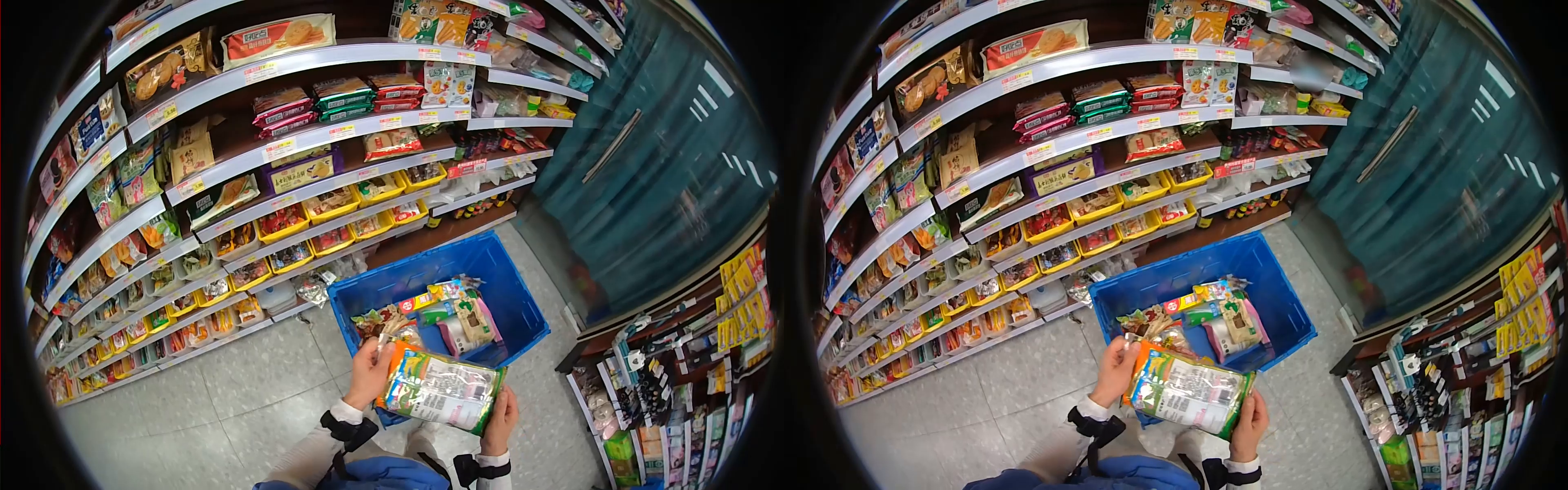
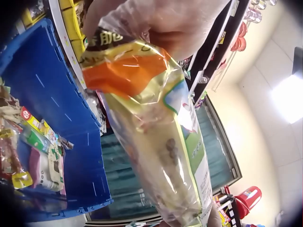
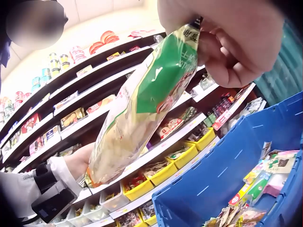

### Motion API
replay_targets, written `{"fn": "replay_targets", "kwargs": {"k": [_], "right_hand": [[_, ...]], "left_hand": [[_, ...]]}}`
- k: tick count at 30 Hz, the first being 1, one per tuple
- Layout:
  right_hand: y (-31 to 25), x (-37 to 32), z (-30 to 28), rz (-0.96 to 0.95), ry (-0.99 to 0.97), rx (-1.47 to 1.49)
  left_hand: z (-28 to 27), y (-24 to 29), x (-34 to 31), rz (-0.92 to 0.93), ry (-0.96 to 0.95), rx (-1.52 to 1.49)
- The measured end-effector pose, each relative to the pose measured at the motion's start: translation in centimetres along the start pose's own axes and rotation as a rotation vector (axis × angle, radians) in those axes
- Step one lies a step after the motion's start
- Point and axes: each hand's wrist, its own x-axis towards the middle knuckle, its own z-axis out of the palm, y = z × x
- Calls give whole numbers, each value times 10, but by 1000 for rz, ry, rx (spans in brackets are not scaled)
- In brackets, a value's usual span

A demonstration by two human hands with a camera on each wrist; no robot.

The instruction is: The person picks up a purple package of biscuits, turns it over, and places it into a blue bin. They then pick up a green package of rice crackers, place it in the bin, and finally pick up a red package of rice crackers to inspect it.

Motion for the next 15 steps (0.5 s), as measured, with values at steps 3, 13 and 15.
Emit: {"fn": "replay_targets", "kwargs": {"k": [3, 13, 15], "right_hand": [[-9, 21, 4, 81, -120, 48], [-12, 105, -95, 125, -303, 93], [-14, 115, -121, 153, -287, 134]], "left_hand": [[-1, -8, 1, -8, 88, -41], [116, 0, -21, -20, 168, -100], [144, 0, -21, -40, 146, -97]]}}
